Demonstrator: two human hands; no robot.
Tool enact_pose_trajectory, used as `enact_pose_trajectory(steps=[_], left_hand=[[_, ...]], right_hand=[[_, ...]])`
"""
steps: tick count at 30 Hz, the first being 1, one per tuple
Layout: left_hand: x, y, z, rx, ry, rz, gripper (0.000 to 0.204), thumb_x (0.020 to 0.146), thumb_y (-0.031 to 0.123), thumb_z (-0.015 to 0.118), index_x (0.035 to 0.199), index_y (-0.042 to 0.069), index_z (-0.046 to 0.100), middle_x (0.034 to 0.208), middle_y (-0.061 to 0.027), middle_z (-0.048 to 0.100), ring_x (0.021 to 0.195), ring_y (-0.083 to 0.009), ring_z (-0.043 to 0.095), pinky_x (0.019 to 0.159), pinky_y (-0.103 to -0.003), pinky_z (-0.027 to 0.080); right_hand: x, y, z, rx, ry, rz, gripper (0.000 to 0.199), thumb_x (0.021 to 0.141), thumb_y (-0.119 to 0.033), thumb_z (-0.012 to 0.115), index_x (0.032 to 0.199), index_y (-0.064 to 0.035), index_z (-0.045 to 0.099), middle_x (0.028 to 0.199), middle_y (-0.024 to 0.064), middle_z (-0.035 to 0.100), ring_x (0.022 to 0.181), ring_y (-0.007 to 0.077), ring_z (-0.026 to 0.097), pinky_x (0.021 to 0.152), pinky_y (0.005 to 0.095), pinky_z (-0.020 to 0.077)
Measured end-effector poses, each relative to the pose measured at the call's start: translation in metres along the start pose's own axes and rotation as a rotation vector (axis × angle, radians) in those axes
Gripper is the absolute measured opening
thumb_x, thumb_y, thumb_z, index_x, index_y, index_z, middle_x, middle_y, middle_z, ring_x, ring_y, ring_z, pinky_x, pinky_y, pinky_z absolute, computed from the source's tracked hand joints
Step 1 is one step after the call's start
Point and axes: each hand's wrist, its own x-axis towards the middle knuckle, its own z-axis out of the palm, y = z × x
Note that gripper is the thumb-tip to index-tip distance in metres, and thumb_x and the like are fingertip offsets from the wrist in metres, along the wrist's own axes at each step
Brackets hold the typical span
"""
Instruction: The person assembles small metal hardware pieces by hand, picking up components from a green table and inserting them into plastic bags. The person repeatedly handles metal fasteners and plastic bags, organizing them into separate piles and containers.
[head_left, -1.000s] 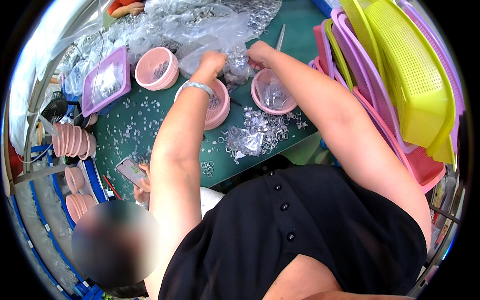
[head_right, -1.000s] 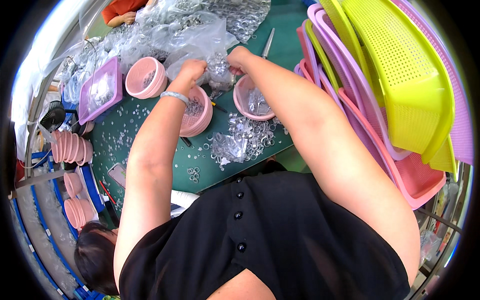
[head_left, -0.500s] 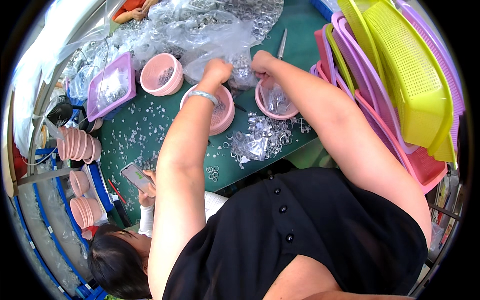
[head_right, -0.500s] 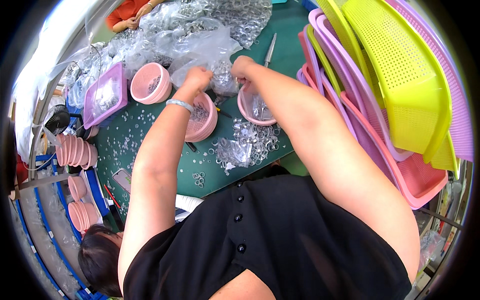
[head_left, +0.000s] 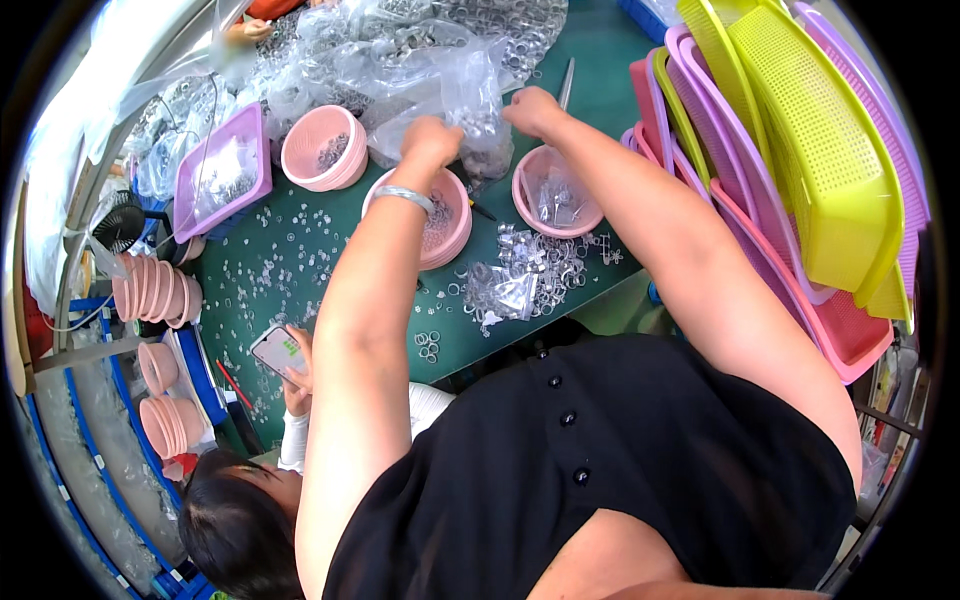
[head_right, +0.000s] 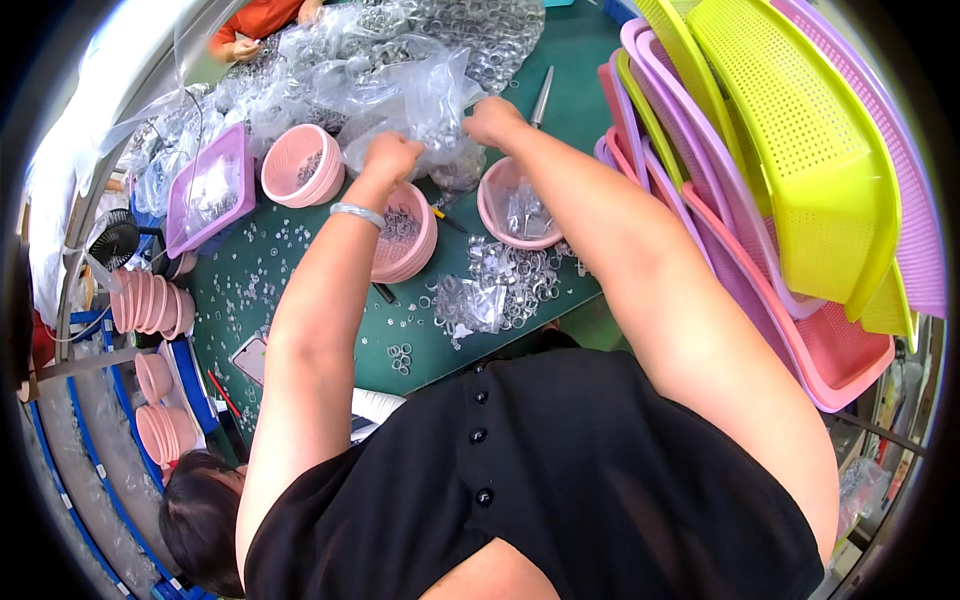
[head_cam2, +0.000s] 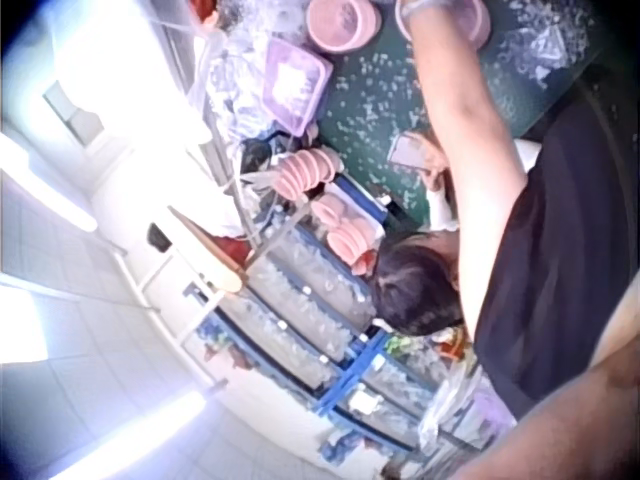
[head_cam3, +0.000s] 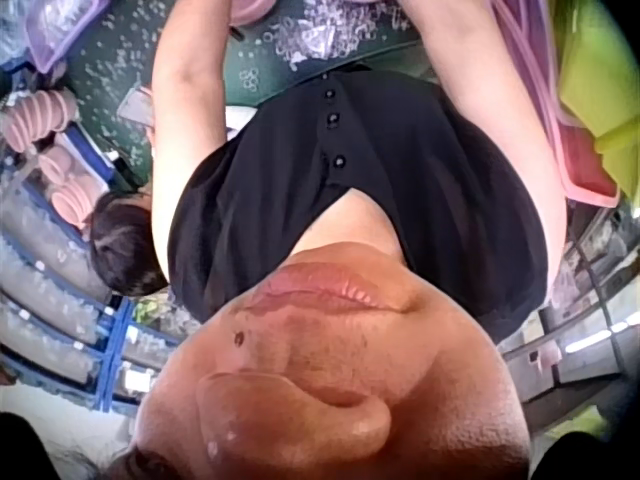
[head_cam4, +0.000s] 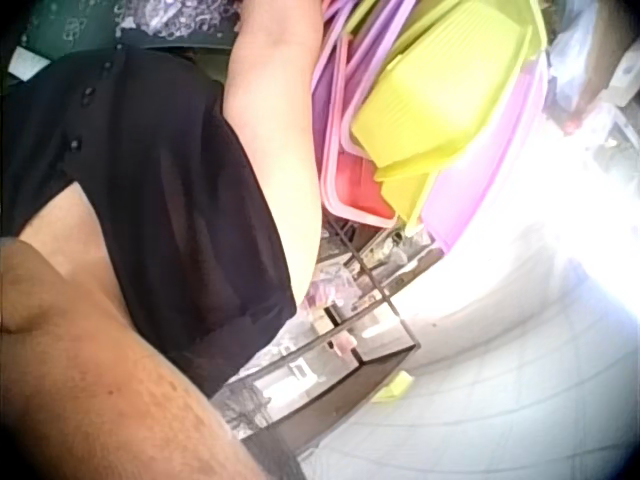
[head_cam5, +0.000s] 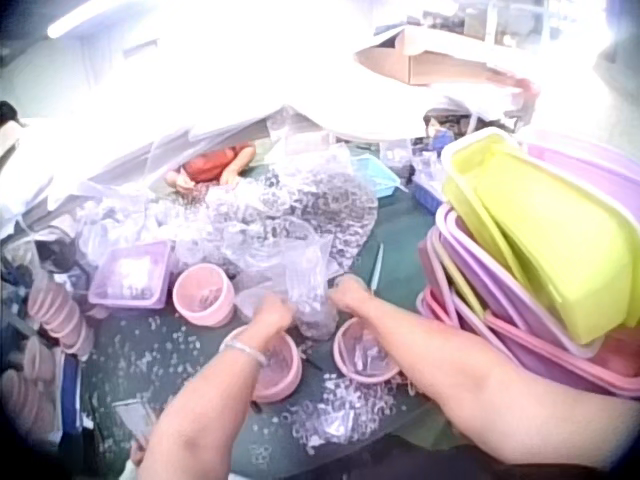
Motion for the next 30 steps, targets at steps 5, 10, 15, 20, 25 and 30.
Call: enact_pose_trajectory(steps=[5, 10, 15, 20, 25, 30], left_hand=[[0.009, 0.003, 0.005, 0.061, -0.122, 0.012, 0.040, 0.071, 0.032, 0.061, 0.096, 0.001, 0.065, 0.102, -0.0195, 0.062, 0.095, -0.0332, 0.060, 0.082, -0.037, 0.047], [0.000, 0.005, 0.003, 0.245, -0.180, -0.014, 0.045, 0.071, 0.036, 0.062, 0.101, 0.002, 0.064, 0.106, -0.0163, 0.062, 0.099, -0.0310, 0.059, 0.084, -0.039, 0.045], [-0.022, 0.025, -0.001, 0.354, -0.186, -0.052, 0.043, 0.070, 0.036, 0.062, 0.097, 0.003, 0.065, 0.103, -0.0147, 0.063, 0.097, -0.0287, 0.060, 0.082, -0.039, 0.042], [0.004, 0.010, 0.016, 0.276, -0.081, -0.066, 0.039, 0.068, 0.030, 0.061, 0.086, -0.003, 0.065, 0.088, -0.0186, 0.065, 0.082, -0.0315, 0.064, 0.068, -0.036, 0.048], [0.020, -0.004, 0.024, 0.002, -0.041, -0.011, 0.032, 0.071, 0.026, 0.061, 0.086, -0.003, 0.065, 0.093, -0.0194, 0.064, 0.090, -0.0309, 0.062, 0.072, -0.036, 0.047], [0.032, -0.019, 0.031, -0.297, 0.017, -0.013, 0.030, 0.070, 0.021, 0.061, 0.085, -0.004, 0.065, 0.089, -0.0200, 0.065, 0.086, -0.0321, 0.063, 0.073, -0.037, 0.046]], right_hand=[[0.005, 0.001, 0.001, 0.007, -0.247, 0.116, 0.020, 0.073, -0.016, 0.056, 0.067, 0.0023, 0.059, 0.058, 0.0141, 0.057, 0.046, 0.0213, 0.053, 0.042, 0.0335, 0.0413], [-0.009, -0.018, -0.005, -0.035, -0.438, 0.250, 0.018, 0.074, -0.011, 0.055, 0.061, 0.0015, 0.056, 0.057, 0.0144, 0.056, 0.042, 0.0206, 0.050, 0.037, 0.0339, 0.0388], [-0.018, -0.019, 0.002, 0.063, -0.415, 0.356, 0.017, 0.073, -0.010, 0.055, 0.059, 0.0002, 0.056, 0.056, 0.0110, 0.056, 0.039, 0.0186, 0.047, 0.036, 0.0334, 0.0366], [-0.018, -0.016, -0.001, 0.435, -0.319, 0.392, 0.014, 0.072, -0.010, 0.055, 0.061, -0.0020, 0.055, 0.053, 0.0062, 0.051, 0.039, 0.0134, 0.041, 0.034, 0.0293, 0.0300], [-0.013, -0.013, -0.008, 0.147, -0.414, 0.222, 0.015, 0.072, -0.012, 0.058, 0.081, 0.0002, 0.059, 0.064, 0.0086, 0.056, 0.045, 0.0155, 0.048, 0.036, 0.0297, 0.0339], [-0.031, -0.025, -0.019, -0.093, -0.528, -0.118, 0.052, 0.067, -0.027, 0.072, 0.106, 0.0036, 0.055, 0.078, 0.0151, 0.061, 0.057, 0.0246, 0.057, 0.047, 0.0360, 0.0448]])
